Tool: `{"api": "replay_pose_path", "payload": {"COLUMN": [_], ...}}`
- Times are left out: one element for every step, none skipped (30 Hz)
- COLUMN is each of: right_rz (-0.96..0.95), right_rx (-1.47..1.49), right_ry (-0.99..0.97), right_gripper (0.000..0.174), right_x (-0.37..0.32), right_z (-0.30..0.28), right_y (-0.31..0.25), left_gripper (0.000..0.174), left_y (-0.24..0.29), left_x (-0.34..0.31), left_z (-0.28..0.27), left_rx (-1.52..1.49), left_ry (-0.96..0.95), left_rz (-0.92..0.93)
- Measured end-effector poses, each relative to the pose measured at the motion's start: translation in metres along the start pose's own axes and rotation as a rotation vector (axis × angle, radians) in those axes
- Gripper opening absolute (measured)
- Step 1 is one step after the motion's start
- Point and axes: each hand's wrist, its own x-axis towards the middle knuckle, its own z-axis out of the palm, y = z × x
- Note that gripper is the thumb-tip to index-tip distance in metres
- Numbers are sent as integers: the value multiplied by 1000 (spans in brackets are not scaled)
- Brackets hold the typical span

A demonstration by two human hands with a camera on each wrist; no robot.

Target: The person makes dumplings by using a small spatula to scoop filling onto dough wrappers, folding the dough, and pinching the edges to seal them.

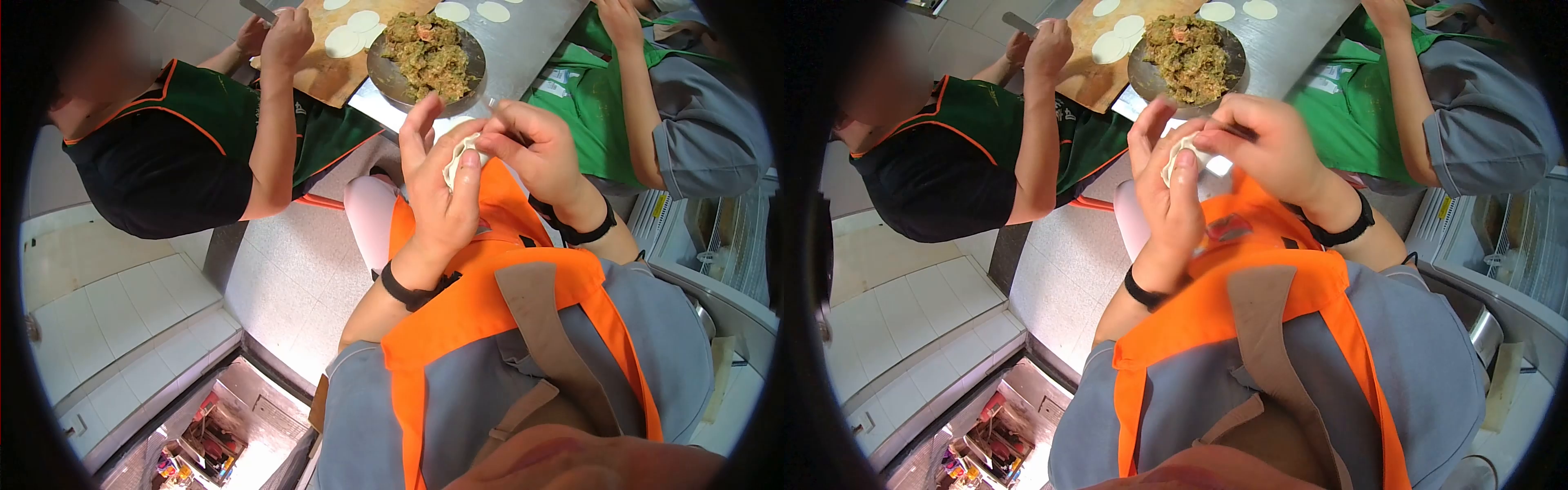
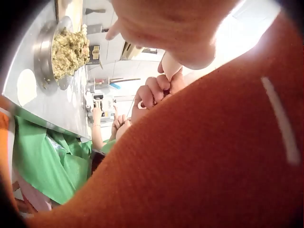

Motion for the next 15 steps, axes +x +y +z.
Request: {"api": "replay_pose_path", "payload": {"right_rz": [-77,-152,-226,-243,-259,-277,-202,-128,-137,-146,-239,-333,-349,-364,-381], "right_rx": [-99,-199,-298,-289,-281,-272,-194,-116,-70,-24,-9,6,-38,-82,-126], "right_ry": [-6,-12,-18,-17,-16,-15,-13,-12,-33,-56,-103,-151,-161,-171,-183], "right_gripper": [12,13,13,13,13,13,15,19,20,21,19,18,19,21,22], "right_x": [1,1,2,3,5,7,7,7,8,9,11,13,12,10,8], "right_z": [-2,-3,-5,-6,-7,-7,-5,-2,0,2,4,5,6,7,8], "right_y": [-1,-3,-3,-3,-2,-4,-10,-20,-22,-24,-18,-14,-15,-17,-18], "left_gripper": [26,27,28,29,30,31,35,39,43,39,34,30,28,27,27], "left_y": [-2,-6,-5,-4,5,13,18,24,29,36,44,47,45,39,39], "left_x": [0,1,1,2,2,3,6,8,10,12,14,14,11,6,5], "left_z": [0,-2,-4,-5,-9,-12,-16,-19,-20,-21,-22,-24,-26,-28,-26], "left_rx": [16,32,3,-23,-95,-166,-290,-415,-541,-576,-612,-647,-569,-491,-433], "left_ry": [-26,-52,-98,-142,-205,-268,-310,-351,-392,-396,-398,-400,-417,-431,-418], "left_rz": [24,47,-21,-90,-248,-406,-442,-477,-511,-506,-501,-496,-459,-421,-372]}}
